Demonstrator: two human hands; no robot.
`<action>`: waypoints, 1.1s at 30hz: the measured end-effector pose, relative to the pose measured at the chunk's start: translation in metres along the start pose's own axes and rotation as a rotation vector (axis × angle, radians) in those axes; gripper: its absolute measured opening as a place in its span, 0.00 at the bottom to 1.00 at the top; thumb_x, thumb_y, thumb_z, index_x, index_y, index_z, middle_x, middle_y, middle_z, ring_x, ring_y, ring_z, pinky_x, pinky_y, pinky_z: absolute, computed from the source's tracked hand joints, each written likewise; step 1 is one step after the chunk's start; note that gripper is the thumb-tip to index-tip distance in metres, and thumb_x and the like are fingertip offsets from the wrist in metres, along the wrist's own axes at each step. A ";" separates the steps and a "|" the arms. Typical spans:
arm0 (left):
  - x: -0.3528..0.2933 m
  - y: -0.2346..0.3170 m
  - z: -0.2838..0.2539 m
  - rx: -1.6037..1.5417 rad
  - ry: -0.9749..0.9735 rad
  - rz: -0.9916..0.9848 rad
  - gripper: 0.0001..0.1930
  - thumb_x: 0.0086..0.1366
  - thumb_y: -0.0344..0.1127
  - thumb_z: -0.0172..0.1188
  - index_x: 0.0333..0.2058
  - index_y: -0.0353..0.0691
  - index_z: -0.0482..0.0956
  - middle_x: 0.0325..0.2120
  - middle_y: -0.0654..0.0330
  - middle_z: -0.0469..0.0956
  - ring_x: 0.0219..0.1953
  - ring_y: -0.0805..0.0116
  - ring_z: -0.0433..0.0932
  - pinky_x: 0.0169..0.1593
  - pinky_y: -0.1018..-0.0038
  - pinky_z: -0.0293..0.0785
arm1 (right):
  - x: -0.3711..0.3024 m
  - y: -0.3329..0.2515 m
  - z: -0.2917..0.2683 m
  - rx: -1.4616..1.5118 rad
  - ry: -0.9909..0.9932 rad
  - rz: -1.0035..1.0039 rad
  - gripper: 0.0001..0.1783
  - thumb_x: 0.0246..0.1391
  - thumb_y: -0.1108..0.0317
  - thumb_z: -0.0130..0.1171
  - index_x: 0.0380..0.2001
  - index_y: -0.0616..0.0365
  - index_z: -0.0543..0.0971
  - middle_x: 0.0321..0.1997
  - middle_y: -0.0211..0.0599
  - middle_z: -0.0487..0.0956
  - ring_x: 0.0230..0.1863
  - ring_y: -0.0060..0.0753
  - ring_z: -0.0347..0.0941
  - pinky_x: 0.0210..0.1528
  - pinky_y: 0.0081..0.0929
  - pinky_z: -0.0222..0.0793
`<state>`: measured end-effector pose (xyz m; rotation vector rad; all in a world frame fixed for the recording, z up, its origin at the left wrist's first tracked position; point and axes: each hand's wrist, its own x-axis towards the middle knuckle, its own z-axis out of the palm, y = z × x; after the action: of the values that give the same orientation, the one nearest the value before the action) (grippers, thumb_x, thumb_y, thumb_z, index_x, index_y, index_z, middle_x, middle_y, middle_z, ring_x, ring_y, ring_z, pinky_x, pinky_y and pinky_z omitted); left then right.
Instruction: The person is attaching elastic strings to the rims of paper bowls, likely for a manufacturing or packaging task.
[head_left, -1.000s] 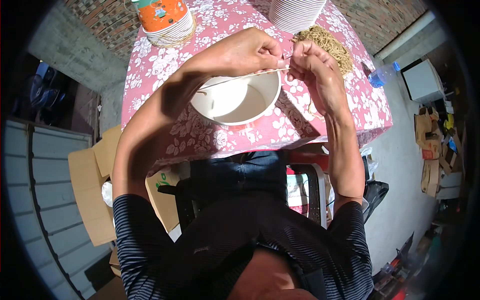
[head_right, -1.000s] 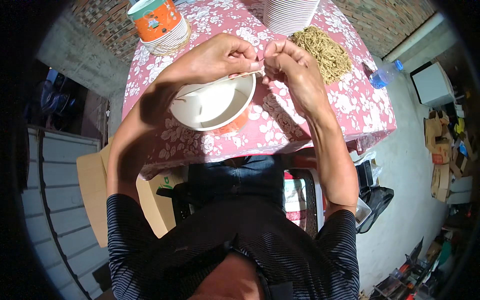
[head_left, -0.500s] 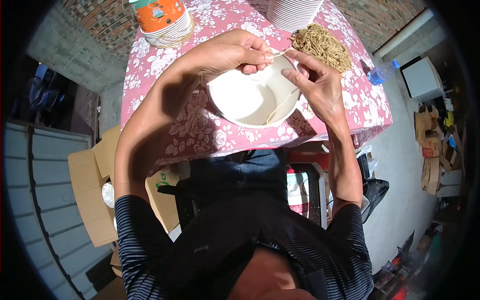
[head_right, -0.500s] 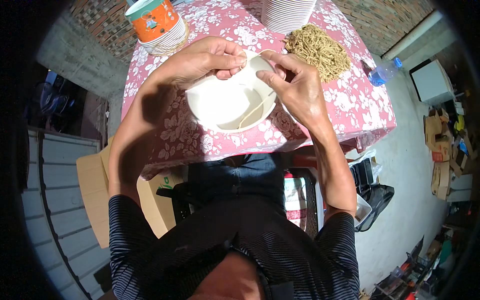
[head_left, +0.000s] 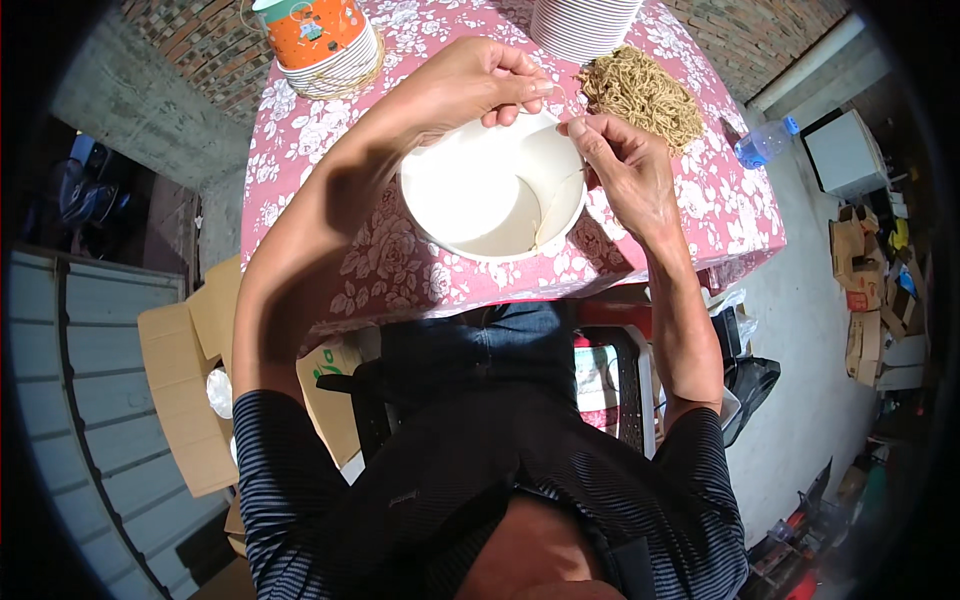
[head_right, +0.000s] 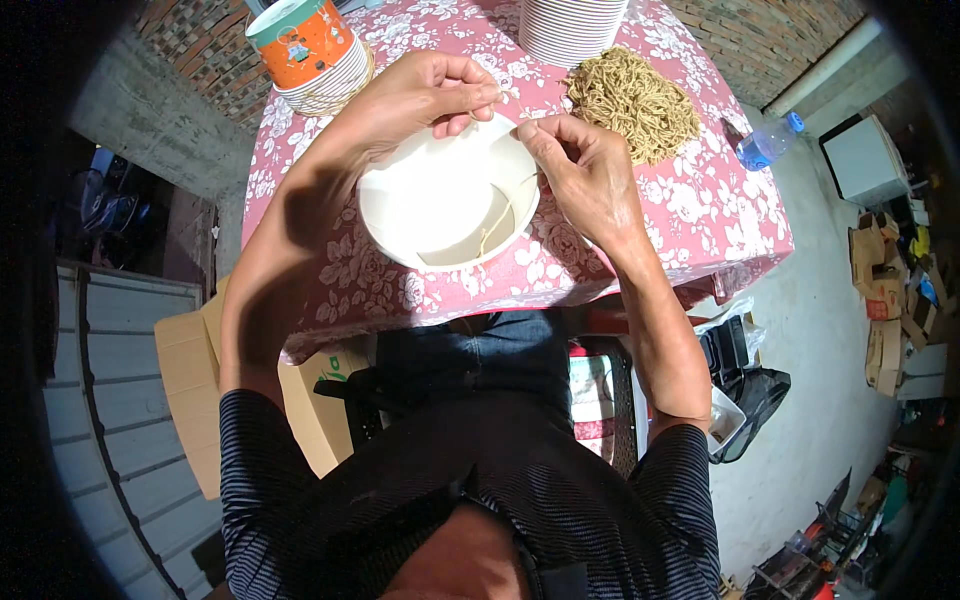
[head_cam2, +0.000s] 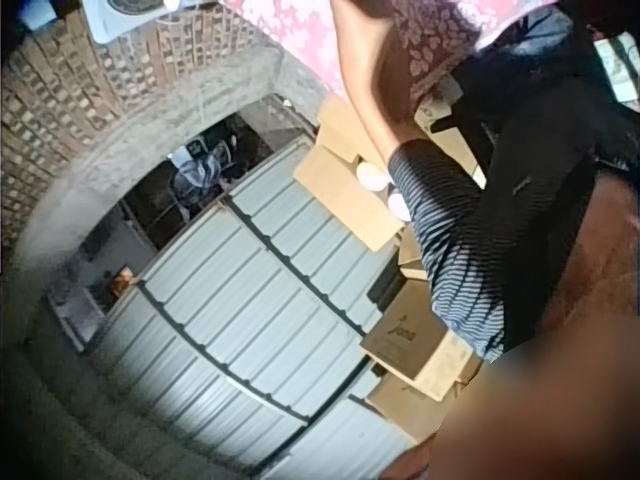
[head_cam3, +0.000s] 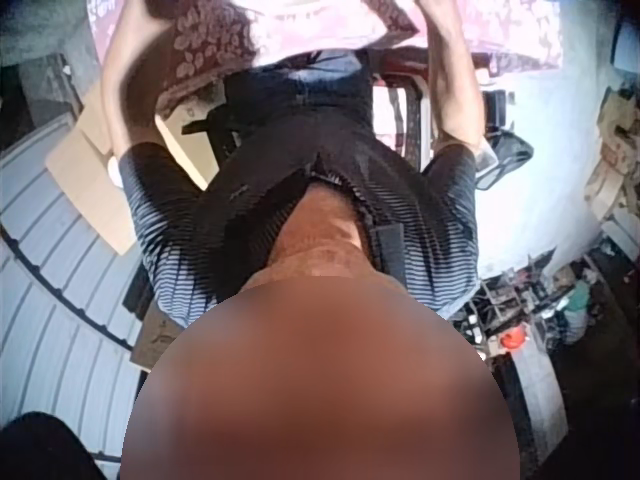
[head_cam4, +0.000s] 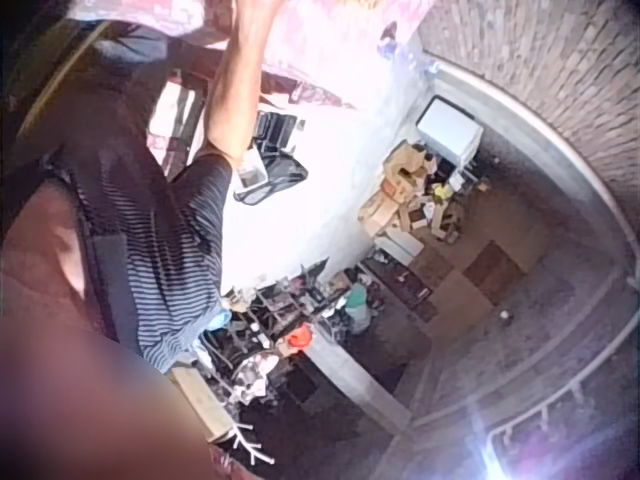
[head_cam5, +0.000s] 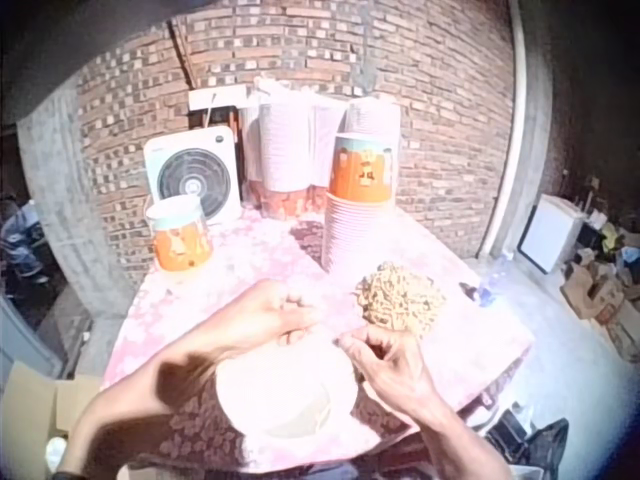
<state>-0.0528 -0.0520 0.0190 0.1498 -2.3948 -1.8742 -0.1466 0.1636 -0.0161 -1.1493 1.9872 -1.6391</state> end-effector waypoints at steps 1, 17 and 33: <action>0.001 0.001 0.001 0.068 0.031 -0.020 0.10 0.70 0.35 0.66 0.40 0.32 0.83 0.29 0.65 0.81 0.26 0.83 0.74 0.31 0.84 0.70 | 0.000 0.001 0.000 0.001 0.000 0.001 0.14 0.68 0.65 0.62 0.39 0.67 0.87 0.25 0.27 0.81 0.25 0.13 0.71 0.26 0.19 0.66; 0.009 0.007 -0.018 0.583 0.131 0.173 0.15 0.70 0.40 0.63 0.45 0.33 0.87 0.35 0.61 0.87 0.37 0.75 0.81 0.43 0.75 0.78 | 0.006 0.008 0.006 0.073 -0.007 0.014 0.12 0.66 0.66 0.65 0.38 0.67 0.86 0.26 0.26 0.81 0.25 0.12 0.69 0.26 0.17 0.65; -0.013 -0.016 -0.053 0.321 0.003 -0.017 0.19 0.75 0.42 0.60 0.52 0.30 0.82 0.42 0.58 0.84 0.45 0.74 0.80 0.50 0.78 0.76 | 0.005 0.007 0.007 0.096 -0.001 0.068 0.12 0.66 0.66 0.65 0.39 0.67 0.86 0.27 0.26 0.81 0.27 0.12 0.70 0.28 0.17 0.65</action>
<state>-0.0328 -0.1051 0.0165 0.1959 -2.6822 -1.4788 -0.1473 0.1552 -0.0241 -1.0367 1.9032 -1.6788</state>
